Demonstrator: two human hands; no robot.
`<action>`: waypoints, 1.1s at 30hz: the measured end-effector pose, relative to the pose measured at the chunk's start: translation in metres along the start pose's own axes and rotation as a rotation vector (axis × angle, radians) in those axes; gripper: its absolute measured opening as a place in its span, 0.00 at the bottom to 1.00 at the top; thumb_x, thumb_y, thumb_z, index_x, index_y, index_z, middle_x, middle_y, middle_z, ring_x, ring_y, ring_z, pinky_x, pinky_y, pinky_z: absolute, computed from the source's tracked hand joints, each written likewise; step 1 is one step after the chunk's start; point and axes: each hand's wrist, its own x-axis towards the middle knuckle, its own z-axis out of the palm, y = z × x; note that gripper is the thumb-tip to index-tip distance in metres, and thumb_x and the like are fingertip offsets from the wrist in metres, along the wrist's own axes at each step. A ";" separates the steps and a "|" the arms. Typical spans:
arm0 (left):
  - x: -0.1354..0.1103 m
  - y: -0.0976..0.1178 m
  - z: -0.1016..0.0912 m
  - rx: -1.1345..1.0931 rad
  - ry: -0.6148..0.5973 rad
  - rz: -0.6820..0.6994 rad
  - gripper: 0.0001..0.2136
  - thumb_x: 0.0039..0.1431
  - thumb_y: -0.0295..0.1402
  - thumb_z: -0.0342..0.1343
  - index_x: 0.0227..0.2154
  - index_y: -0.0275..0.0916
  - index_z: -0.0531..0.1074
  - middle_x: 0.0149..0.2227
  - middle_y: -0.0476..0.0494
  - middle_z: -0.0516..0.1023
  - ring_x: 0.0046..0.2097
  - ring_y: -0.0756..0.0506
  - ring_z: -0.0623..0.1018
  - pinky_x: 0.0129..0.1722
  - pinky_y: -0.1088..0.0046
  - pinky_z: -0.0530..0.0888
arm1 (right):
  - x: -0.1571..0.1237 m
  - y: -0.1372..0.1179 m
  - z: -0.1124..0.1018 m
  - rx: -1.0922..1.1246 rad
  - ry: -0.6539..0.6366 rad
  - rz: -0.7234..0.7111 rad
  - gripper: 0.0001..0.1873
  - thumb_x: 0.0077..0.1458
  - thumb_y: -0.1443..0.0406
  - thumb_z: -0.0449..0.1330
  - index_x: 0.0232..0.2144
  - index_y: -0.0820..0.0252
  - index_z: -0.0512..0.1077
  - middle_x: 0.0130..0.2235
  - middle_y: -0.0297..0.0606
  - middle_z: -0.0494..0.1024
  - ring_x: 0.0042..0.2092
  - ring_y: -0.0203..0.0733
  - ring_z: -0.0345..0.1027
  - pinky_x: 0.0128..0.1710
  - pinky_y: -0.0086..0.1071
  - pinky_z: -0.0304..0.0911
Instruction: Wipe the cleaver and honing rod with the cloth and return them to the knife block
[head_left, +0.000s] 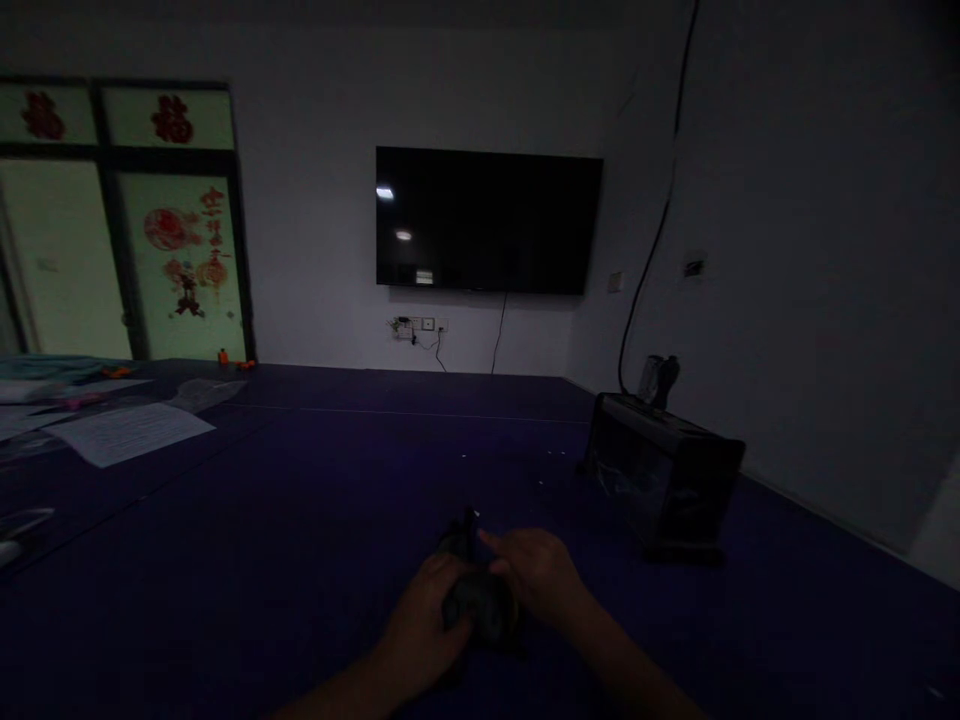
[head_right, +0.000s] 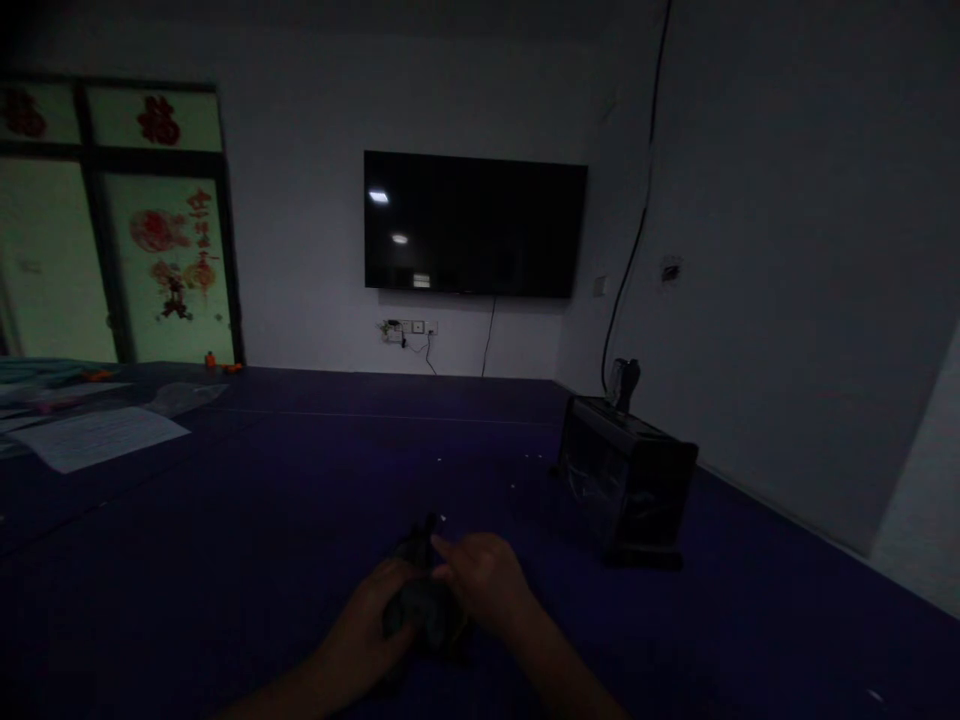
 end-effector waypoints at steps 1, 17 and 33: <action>0.001 0.000 0.000 -0.004 -0.005 0.001 0.19 0.44 0.23 0.52 0.42 0.38 0.71 0.44 0.39 0.74 0.48 0.41 0.71 0.51 0.62 0.66 | 0.002 -0.008 0.001 0.017 -0.016 -0.027 0.20 0.62 0.57 0.46 0.42 0.59 0.74 0.28 0.42 0.79 0.30 0.41 0.72 0.30 0.32 0.62; 0.001 0.008 -0.003 0.007 -0.019 -0.056 0.18 0.45 0.23 0.52 0.42 0.39 0.71 0.44 0.40 0.74 0.48 0.41 0.71 0.50 0.63 0.67 | 0.004 -0.010 0.002 -0.130 -0.058 0.127 0.29 0.64 0.64 0.38 0.22 0.58 0.73 0.21 0.39 0.76 0.24 0.39 0.69 0.26 0.32 0.56; 0.002 0.004 -0.001 -0.009 -0.023 -0.058 0.19 0.43 0.22 0.52 0.41 0.39 0.71 0.44 0.41 0.74 0.48 0.41 0.71 0.50 0.63 0.66 | 0.005 -0.010 0.002 -0.172 0.114 0.017 0.26 0.63 0.67 0.41 0.17 0.60 0.69 0.17 0.35 0.71 0.20 0.34 0.65 0.24 0.31 0.50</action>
